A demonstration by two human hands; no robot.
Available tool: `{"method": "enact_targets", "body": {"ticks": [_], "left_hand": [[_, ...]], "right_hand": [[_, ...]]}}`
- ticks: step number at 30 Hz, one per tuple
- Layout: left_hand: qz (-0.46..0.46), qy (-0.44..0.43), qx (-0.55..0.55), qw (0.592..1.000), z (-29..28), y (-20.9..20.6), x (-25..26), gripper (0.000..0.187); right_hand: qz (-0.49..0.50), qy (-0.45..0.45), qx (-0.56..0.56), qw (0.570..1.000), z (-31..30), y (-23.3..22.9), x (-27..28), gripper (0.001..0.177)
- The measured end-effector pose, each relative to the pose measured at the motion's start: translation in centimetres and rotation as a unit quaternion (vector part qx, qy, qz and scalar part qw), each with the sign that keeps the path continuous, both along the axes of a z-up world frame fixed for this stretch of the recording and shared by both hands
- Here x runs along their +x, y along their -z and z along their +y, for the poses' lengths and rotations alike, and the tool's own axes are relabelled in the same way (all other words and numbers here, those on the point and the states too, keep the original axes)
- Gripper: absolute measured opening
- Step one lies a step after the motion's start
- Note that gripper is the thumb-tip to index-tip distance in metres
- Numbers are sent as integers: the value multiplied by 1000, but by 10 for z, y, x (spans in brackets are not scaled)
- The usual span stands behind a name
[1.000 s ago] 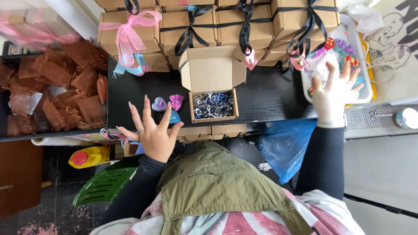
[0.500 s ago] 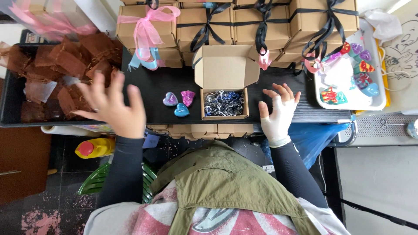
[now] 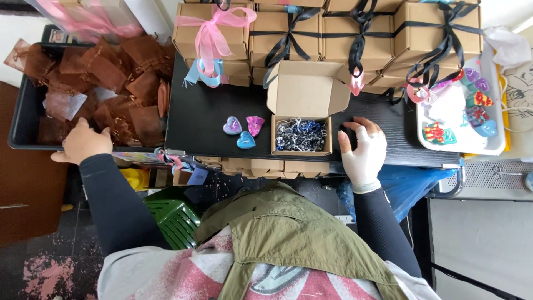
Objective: The person is packaging heart-shaped candles into small boxes with tissue paper and ribbon.
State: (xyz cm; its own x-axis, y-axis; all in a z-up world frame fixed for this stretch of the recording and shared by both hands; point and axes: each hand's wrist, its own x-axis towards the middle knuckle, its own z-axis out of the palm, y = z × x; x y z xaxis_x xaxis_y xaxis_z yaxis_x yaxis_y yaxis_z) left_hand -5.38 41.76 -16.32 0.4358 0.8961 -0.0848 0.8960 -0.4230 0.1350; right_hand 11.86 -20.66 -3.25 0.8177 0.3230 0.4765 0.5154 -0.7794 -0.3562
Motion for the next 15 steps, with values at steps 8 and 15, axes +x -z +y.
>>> {"method": "enact_targets", "body": {"ticks": [8, 15], "left_hand": [[77, 30, 46, 995, 15, 33, 8, 79], [-55, 33, 135, 989, -29, -33, -5, 43]], "right_hand": [[-6, 21, -4, 1000, 7, -3, 1, 26], [-7, 27, 4, 1000, 9, -5, 0, 25]]}}
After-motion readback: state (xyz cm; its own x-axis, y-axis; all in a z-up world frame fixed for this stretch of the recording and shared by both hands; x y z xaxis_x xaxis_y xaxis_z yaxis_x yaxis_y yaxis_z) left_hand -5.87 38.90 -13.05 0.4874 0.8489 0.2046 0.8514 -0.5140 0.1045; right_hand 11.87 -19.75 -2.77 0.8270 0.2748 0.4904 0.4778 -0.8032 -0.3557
